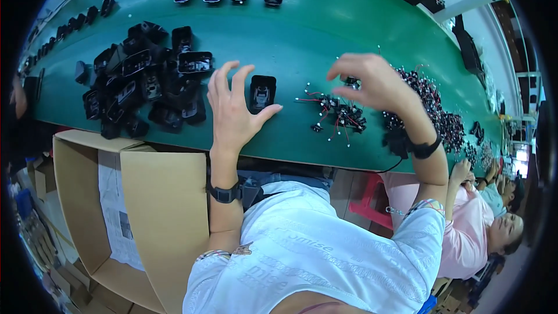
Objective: Assembling small electronic components by inserting metal pins into plastic housings on a production line.
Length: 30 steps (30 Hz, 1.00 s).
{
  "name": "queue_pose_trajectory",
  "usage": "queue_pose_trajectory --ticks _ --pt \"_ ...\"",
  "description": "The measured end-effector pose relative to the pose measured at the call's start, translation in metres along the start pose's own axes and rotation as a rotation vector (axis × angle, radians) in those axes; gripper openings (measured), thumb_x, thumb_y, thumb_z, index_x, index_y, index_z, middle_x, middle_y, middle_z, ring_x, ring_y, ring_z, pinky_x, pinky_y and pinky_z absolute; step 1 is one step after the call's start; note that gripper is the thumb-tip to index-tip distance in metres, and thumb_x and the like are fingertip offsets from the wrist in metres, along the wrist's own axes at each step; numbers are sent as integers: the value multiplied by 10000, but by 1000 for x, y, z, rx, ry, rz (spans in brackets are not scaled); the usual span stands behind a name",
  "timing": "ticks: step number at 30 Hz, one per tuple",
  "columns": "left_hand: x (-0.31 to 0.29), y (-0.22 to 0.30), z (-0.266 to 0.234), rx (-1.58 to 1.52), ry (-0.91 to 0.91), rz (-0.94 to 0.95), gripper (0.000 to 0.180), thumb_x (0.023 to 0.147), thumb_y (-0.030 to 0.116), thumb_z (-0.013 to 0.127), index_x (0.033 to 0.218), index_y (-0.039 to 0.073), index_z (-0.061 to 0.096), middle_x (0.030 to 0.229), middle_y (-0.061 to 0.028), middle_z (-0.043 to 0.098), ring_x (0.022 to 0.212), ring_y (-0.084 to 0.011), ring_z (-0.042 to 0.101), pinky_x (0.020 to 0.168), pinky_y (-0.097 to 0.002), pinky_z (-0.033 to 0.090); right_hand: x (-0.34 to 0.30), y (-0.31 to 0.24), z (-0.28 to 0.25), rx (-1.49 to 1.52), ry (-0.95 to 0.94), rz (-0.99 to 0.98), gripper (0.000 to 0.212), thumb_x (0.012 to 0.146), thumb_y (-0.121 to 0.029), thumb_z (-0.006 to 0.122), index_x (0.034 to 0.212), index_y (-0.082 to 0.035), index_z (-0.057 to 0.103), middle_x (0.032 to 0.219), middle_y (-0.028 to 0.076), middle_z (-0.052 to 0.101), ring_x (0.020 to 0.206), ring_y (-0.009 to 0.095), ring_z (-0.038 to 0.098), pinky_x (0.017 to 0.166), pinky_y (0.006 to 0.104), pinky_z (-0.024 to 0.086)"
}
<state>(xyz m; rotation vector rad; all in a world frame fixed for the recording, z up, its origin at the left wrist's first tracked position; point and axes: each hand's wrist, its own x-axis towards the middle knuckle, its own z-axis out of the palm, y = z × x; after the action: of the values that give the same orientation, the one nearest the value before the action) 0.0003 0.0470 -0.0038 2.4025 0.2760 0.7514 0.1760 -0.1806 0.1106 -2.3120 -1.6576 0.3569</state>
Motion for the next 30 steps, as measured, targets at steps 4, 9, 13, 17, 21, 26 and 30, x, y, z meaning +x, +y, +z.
queue_pose_trajectory --ticks 4,9,13,17,21,26,30 --pt "-7 -11 15 -28 -139 100 908 650 343 932 1419 102 515 1388 -148 525 1324 -380 473 1097 -487 370 -11 -15 40 -49 52 178 262 855 -203 773 1059 -57 696 1012 122 713 922 324 699 789 432 564" --pt "-13 -1 8 -83 -199 120 898 687 277 907 1478 139 506 1388 -134 524 1325 -368 471 1075 -498 382 -13 -11 64 -83 -33 316 244 855 -174 758 1050 -50 680 1010 123 704 920 324 697 798 434 566" --pt "-15 -2 9 -86 -210 158 820 733 195 862 1480 173 525 1351 -123 563 1298 -348 510 1088 -478 386 -17 -10 68 225 203 227 198 843 -63 697 1037 -37 668 978 121 669 916 292 691 796 396 569" --pt "-17 -5 9 -221 -142 113 715 766 70 793 1437 102 548 1314 -161 620 1213 -356 597 1047 -431 461 -19 -6 74 282 233 324 202 841 -41 677 1043 -29 669 935 108 643 885 263 687 763 363 559" --pt "-17 -1 9 -367 -19 43 669 786 33 755 1423 78 552 1292 -142 648 1159 -282 642 1021 -369 488 -19 -3 76 158 265 275 200 859 -71 677 1057 -37 681 938 110 666 870 262 691 739 368 553" --pt "-21 5 11 -728 -90 -282 709 798 30 753 1461 29 499 1315 -123 615 1153 -187 621 983 -327 515 -5 -23 66 44 224 478 221 873 -215 738 1028 -63 696 937 96 715 873 270 689 758 394 550" --pt "-20 12 7 -889 -198 -330 804 787 7 753 1520 33 424 1315 -118 567 1107 -184 616 934 -318 535 1 -13 82 -20 205 324 244 857 -210 754 1051 -69 706 949 82 718 940 300 668 810 414 540"
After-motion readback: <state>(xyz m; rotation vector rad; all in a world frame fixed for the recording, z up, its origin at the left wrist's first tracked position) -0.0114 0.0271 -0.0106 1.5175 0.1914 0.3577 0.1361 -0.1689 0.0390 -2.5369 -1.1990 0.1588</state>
